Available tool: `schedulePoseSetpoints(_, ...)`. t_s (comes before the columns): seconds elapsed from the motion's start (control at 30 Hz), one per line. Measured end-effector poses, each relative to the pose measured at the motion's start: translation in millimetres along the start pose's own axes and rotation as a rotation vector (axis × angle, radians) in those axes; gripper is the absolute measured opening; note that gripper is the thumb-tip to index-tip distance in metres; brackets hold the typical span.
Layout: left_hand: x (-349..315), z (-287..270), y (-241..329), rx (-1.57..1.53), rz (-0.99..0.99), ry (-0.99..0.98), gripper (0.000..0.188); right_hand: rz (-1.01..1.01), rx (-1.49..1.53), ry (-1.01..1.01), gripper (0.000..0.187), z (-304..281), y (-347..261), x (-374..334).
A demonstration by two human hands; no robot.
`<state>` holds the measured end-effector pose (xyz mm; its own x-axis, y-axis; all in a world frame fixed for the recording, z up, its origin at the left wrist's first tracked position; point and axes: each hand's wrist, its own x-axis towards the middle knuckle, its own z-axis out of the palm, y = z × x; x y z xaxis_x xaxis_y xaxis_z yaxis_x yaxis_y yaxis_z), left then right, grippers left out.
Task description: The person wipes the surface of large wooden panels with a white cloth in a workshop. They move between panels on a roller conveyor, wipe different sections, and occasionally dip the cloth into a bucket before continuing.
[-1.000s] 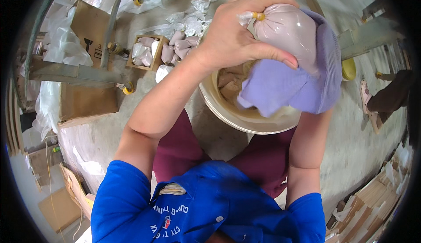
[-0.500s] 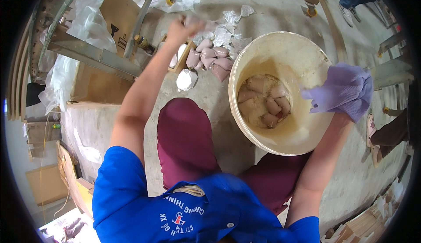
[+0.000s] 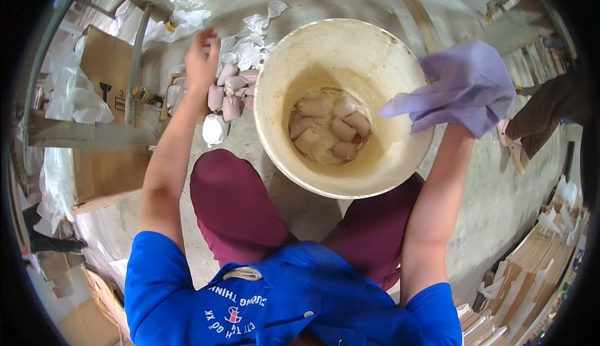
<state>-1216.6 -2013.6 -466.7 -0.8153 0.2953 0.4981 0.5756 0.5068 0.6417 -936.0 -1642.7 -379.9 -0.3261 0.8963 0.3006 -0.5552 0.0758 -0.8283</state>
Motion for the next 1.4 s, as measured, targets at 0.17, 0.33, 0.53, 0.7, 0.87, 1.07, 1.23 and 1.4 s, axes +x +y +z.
schedulePoseSetpoints(0.17, 7, 33, 183, -0.156, 0.554, -0.387, 0.022, -0.013, -0.154, -0.104, 0.017, -3, 20, -3)
schedulePoseSetpoints(0.33, -38, 149, 219, 0.362, 0.458, -1.41, 0.034, -0.048, -0.233, -0.126, 0.018, -6, 28, -6)
schedulePoseSetpoints(0.53, -106, 239, 143, 0.62, 0.144, -1.343, 0.044, -0.073, -0.26, -0.18, 0.02, 4, 32, -14)
schedulePoseSetpoints(0.7, -128, 283, 153, 0.666, 0.092, -1.309, 0.029, -0.115, -0.34, -0.193, 0.022, -3, 28, -16)
schedulePoseSetpoints(0.87, -141, 288, 131, 0.536, 0.015, -1.331, 0.031, -0.116, -0.37, -0.221, 0.024, -4, 33, -21)
schedulePoseSetpoints(1.07, -89, 242, 88, 0.173, -0.352, -1.686, 0.037, -0.102, -0.279, -0.265, 0.027, 16, 15, -29)
schedulePoseSetpoints(1.23, -32, 194, 179, -0.253, -0.661, -2.022, 0.052, -0.126, -0.388, -0.211, 0.03, 3, 29, -10)
schedulePoseSetpoints(1.4, 5, 90, 217, -0.951, -0.761, -1.671, 0.051, -0.068, -0.405, -0.249, 0.032, 17, 23, -7)
